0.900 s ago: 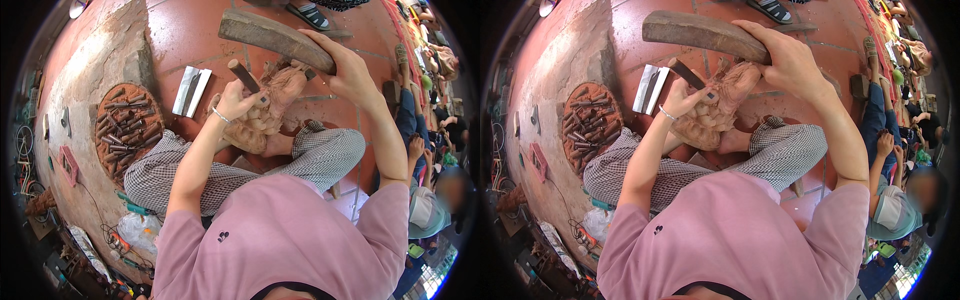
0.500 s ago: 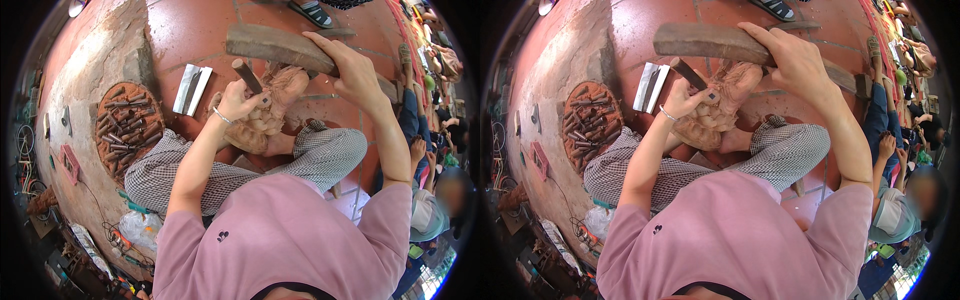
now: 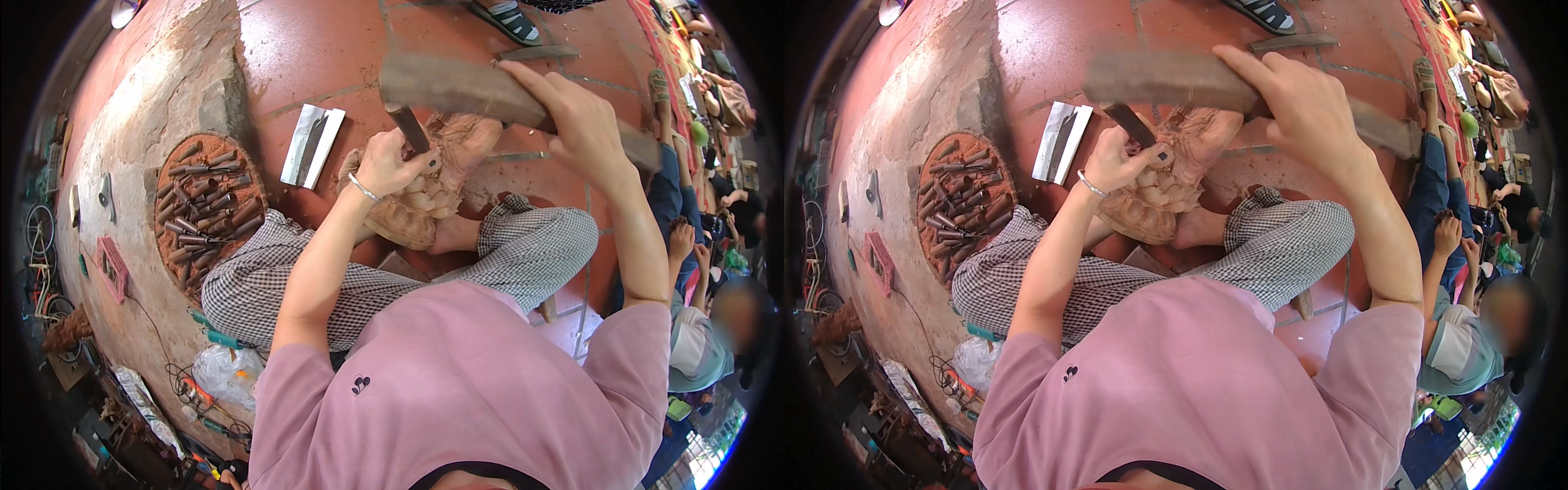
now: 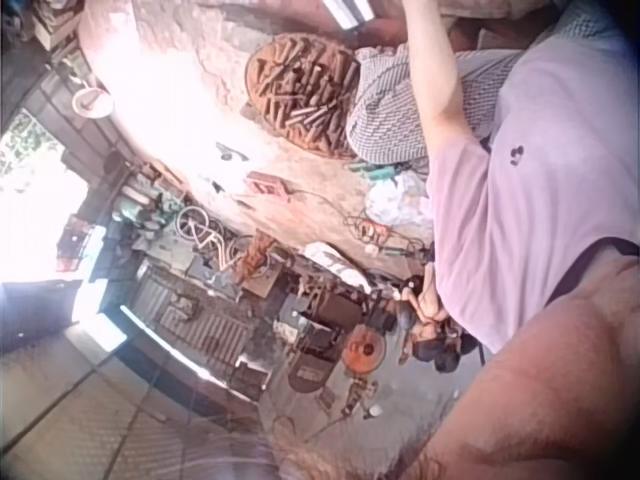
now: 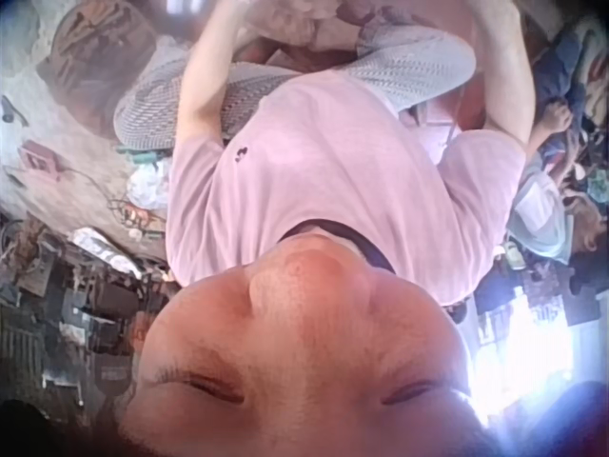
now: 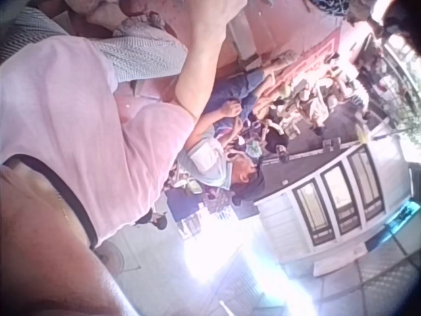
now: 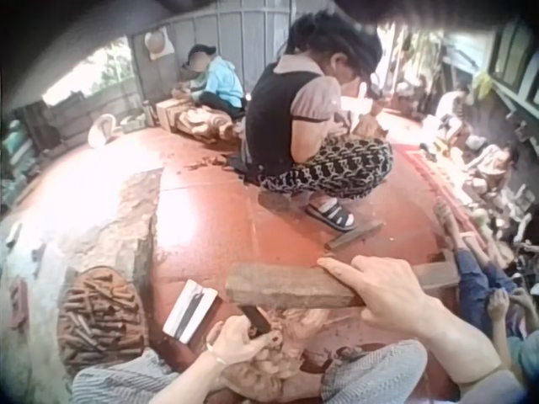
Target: The person is carving a large piece of wood using a chisel and a wooden mallet. They repeatedly strike the chisel to shape the wood, occasionally switching chisels from a nearby collection.
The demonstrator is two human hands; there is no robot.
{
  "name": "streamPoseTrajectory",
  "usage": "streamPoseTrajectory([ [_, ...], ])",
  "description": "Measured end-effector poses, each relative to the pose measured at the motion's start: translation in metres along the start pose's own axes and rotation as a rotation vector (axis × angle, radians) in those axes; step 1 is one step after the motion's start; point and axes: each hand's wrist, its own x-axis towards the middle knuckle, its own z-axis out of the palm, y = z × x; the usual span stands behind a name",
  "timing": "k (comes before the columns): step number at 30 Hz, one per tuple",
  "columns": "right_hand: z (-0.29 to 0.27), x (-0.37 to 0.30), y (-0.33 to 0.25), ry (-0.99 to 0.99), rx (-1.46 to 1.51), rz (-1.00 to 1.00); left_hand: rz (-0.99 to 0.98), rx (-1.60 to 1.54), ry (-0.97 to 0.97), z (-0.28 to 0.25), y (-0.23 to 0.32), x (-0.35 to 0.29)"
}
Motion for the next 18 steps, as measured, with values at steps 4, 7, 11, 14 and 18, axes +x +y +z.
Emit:
streamPoseTrajectory([
  [4, -0.0006, -0.0022, -0.0036, 0.030, 0.017, -0.010, -0.006, -0.040, 0.013, 0.0004, 0.0004, 0.0005],
  [7, -0.0056, -0.0036, -0.0054, -0.016, -0.076, -0.015, -0.001, -0.005, 0.012, 0.0015, -0.0019, -0.0008],
  [11, -0.0021, -0.0053, -0.0068, 0.013, 0.040, 0.030, -0.068, 0.006, -0.029, 0.0013, -0.0010, -0.0002],
  [14, -0.0055, -0.0061, -0.0063, -0.060, -0.157, -0.025, -0.007, 0.039, -0.010, 0.0028, 0.0013, -0.0001],
  [18, -0.0019, -0.0047, -0.0060, -0.001, 0.076, 0.032, -0.121, -0.209, 0.032, 0.0047, -0.0005, -0.0021],
])
